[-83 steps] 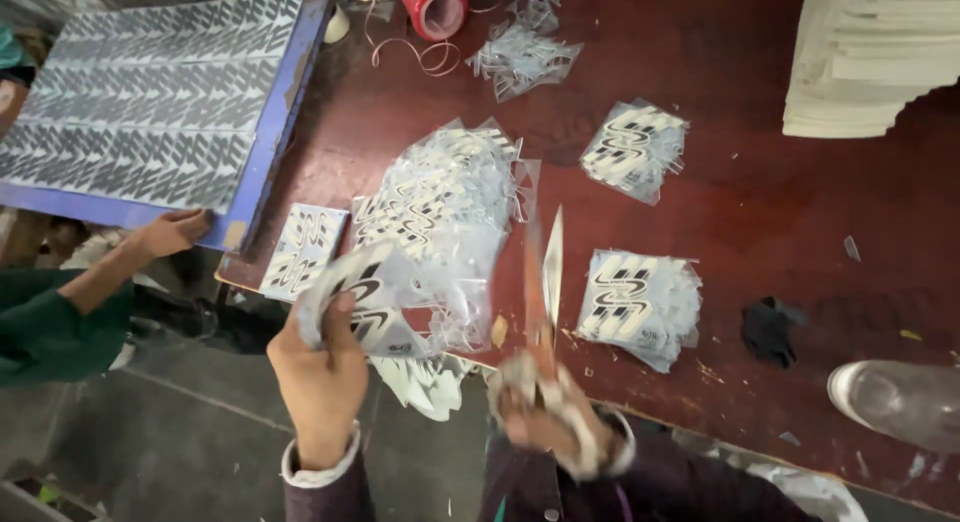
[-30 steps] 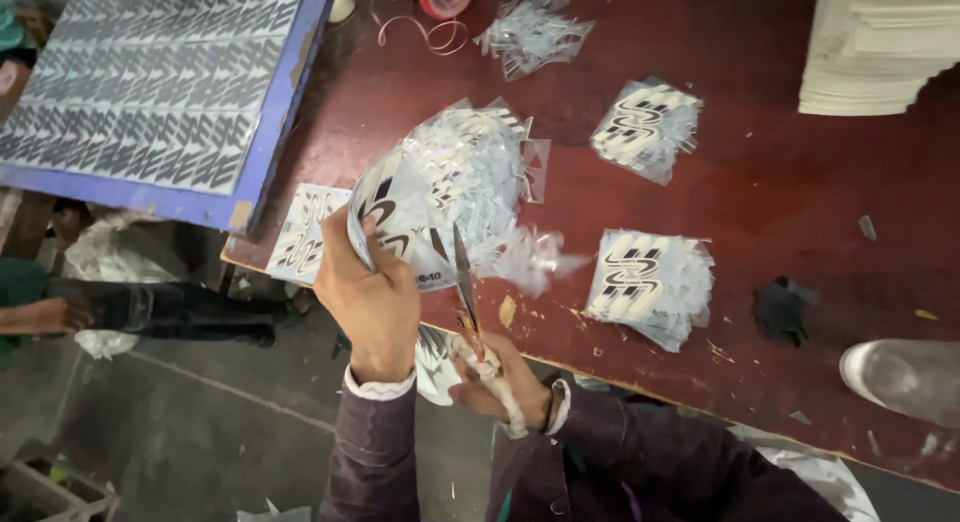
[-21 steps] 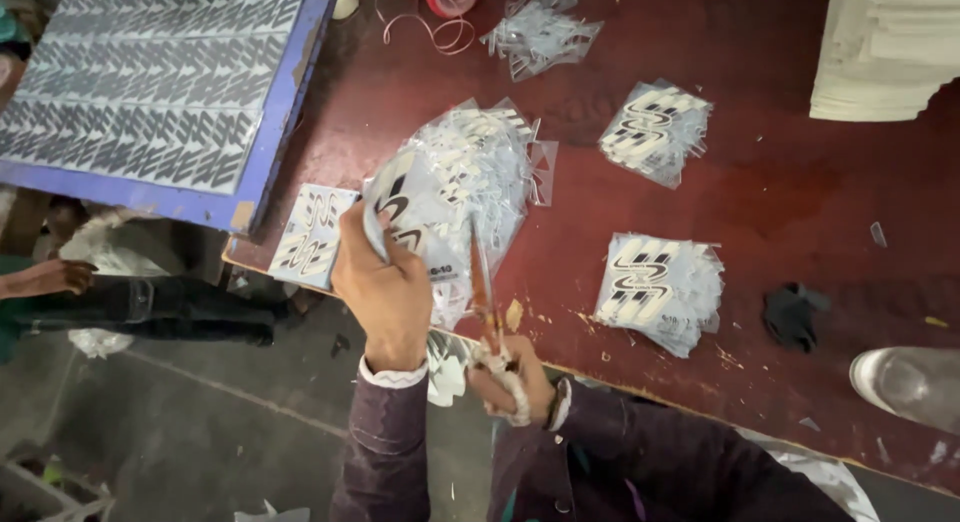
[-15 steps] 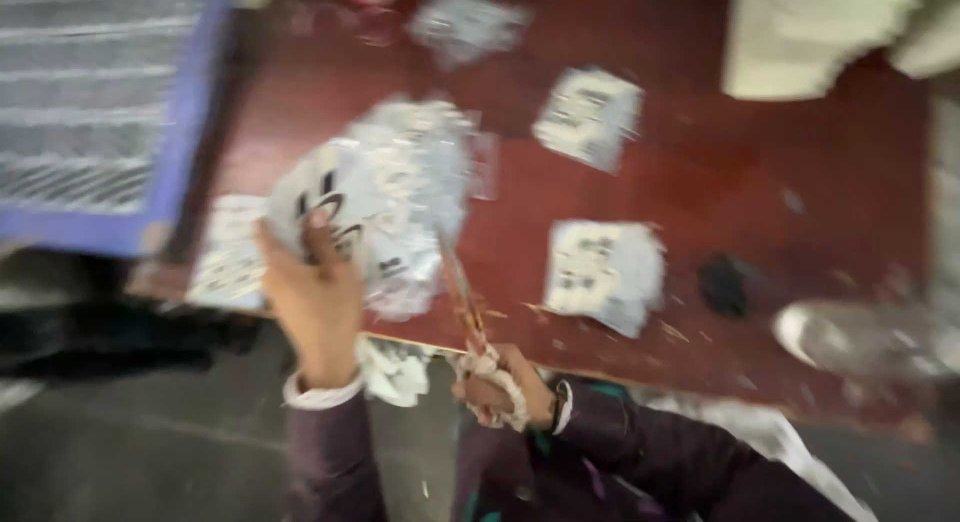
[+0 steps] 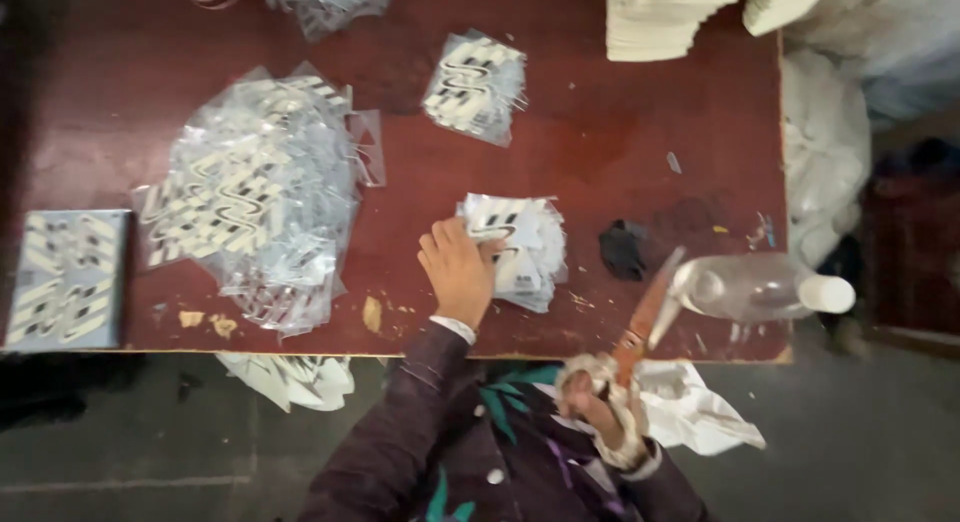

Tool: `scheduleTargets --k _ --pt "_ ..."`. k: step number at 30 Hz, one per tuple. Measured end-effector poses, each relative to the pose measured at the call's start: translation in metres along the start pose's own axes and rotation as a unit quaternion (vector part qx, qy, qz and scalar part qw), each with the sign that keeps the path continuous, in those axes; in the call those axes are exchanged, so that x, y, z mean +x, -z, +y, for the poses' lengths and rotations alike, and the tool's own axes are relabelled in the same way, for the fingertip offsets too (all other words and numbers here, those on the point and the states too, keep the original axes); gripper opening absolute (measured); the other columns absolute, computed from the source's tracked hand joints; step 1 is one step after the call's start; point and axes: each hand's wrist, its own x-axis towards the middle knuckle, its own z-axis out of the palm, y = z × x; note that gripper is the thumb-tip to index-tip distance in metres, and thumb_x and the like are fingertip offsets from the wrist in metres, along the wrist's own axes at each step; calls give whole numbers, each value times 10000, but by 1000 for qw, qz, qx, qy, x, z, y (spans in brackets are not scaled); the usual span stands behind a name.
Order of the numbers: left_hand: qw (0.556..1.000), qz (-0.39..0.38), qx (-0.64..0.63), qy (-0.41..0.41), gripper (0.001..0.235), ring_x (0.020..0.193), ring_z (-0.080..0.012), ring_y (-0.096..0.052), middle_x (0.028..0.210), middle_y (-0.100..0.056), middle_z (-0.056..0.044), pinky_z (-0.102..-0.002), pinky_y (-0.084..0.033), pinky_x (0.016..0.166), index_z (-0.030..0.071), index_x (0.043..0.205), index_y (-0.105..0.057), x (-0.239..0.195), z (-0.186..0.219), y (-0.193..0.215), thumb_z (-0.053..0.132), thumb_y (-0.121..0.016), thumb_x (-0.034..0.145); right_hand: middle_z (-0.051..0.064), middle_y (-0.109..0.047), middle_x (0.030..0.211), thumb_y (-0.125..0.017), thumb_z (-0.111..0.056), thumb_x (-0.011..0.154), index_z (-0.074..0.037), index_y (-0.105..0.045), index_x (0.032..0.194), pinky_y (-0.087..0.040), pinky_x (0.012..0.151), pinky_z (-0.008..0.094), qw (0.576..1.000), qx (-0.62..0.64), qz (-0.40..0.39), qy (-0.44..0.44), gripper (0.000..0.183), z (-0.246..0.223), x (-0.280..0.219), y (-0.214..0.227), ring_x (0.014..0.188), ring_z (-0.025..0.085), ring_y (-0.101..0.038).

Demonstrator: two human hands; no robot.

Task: Using scissors to trim excess plastic from stacks of printed stickers.

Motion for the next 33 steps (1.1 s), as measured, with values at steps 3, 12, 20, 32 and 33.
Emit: scheduleTargets --k 3,12,20,32,33 --pt "997 -21 57 51 691 1199 -421 -480 1331 -534 -186 -547 -370 995 29 1291 -520 -5 14 31 435 -802 808 100 -648 764 -708 -137 961 -16 -622 886 -459 594 336 999 24 16 29 167 -4 -5 -10 676 193 -587" --pt "954 214 184 103 898 1328 -596 -236 1462 -305 -425 -737 -263 964 85 1452 -458 -7 -101 120 532 -792 749 75 -596 586 -903 -288 659 -65 -630 738 -456 500 388 872 -489 23 -2 362 -32 66 -60 510 238 -563" --pt "967 241 -17 84 457 1267 -417 -565 1363 -561 -213 -480 -483 1067 61 1246 -621 -48 -190 160 -87 -598 814 94 -698 731 -848 -431 648 -103 -651 701 -479 636 506 758 -647 -83 6 387 17 113 -104 698 357 -666" --pt "783 342 -498 150 163 820 -132 -644 1024 -686 -61 -270 -519 704 34 1249 -543 -17 -201 281 -47 -576 1112 139 -687 1041 -783 -317 709 -71 -634 1093 -522 801 478 638 -748 -142 -111 479 21 151 -141 955 361 -669" --pt "779 342 -504 149 163 820 -132 -644 1024 -686 -61 -270 -519 704 34 1249 -543 -13 -202 282 -47 -576 1112 139 -687 1041 -783 -317 709 -71 -634 1093 -522 801 478 634 -753 -139 -110 479 11 167 -156 955 361 -669"
